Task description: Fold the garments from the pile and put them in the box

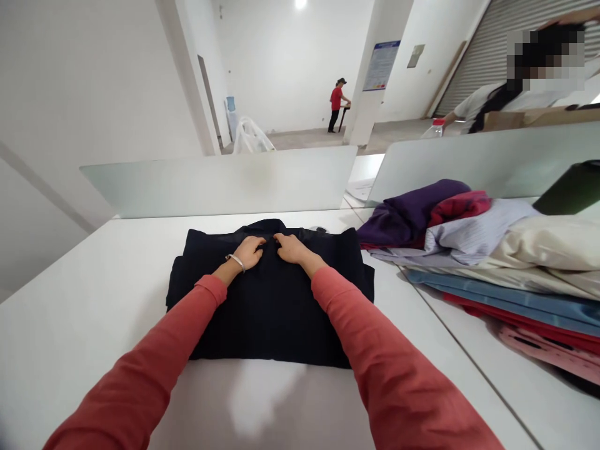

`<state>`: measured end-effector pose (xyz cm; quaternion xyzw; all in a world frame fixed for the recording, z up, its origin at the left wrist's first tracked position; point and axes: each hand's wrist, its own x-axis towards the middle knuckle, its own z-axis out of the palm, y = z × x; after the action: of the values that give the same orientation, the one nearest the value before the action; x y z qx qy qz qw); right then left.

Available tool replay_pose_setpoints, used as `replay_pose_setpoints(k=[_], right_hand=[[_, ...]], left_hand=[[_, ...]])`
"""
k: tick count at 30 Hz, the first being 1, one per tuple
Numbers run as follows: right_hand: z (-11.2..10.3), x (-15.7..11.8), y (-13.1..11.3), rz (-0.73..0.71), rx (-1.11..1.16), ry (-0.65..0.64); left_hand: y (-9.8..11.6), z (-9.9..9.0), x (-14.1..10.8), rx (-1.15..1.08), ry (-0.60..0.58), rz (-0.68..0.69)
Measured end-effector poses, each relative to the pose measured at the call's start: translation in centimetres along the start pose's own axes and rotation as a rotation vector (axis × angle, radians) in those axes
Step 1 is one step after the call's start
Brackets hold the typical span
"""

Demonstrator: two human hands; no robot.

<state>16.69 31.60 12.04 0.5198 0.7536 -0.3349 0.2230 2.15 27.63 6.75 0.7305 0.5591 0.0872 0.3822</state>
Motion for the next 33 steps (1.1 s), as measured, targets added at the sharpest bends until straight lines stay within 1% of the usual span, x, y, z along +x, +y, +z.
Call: replay_pose_setpoints(k=[4,9,15,22,25,27,30,32,33], right_hand=[[1.8,-0.1,0.9,0.014,0.011,0.081],[2.9,0.0,1.2,0.038,0.024,0.172],[2.6,0.1,1.6,0.062,0.105,0.254],[2.1,-1.2,2.2,0.126,0.331,0.348],[1.2,-1.8,2.0,0.061,0.484,0.399],[0.2,-1.8,1.4,-0.024,0.515,0.412],[-1.3,-1.1,-0.1,-0.179,0.377,0.334],[-1.7,-0.2,-1.2,-0.262,0.248,0.238],[-1.6,0.3,-1.5,-0.28,0.179,0.188]], left_hand=[[0.2,1.0,-0.3,-0.022,0.024,-0.056],[0.3,1.1,-0.3,-0.042,0.065,-0.086],[0.2,1.2,-0.3,-0.042,0.081,-0.063],[0.1,1.5,-0.2,-0.089,0.106,-0.053],[0.1,1.6,-0.2,-0.128,0.13,-0.056],[0.1,1.5,-0.2,-0.158,0.123,-0.048],[-0.1,1.5,-0.1,-0.249,0.118,-0.051],[-0.3,1.5,0.1,-0.304,0.128,-0.073],[-0.4,1.6,0.2,-0.322,0.134,-0.087]])
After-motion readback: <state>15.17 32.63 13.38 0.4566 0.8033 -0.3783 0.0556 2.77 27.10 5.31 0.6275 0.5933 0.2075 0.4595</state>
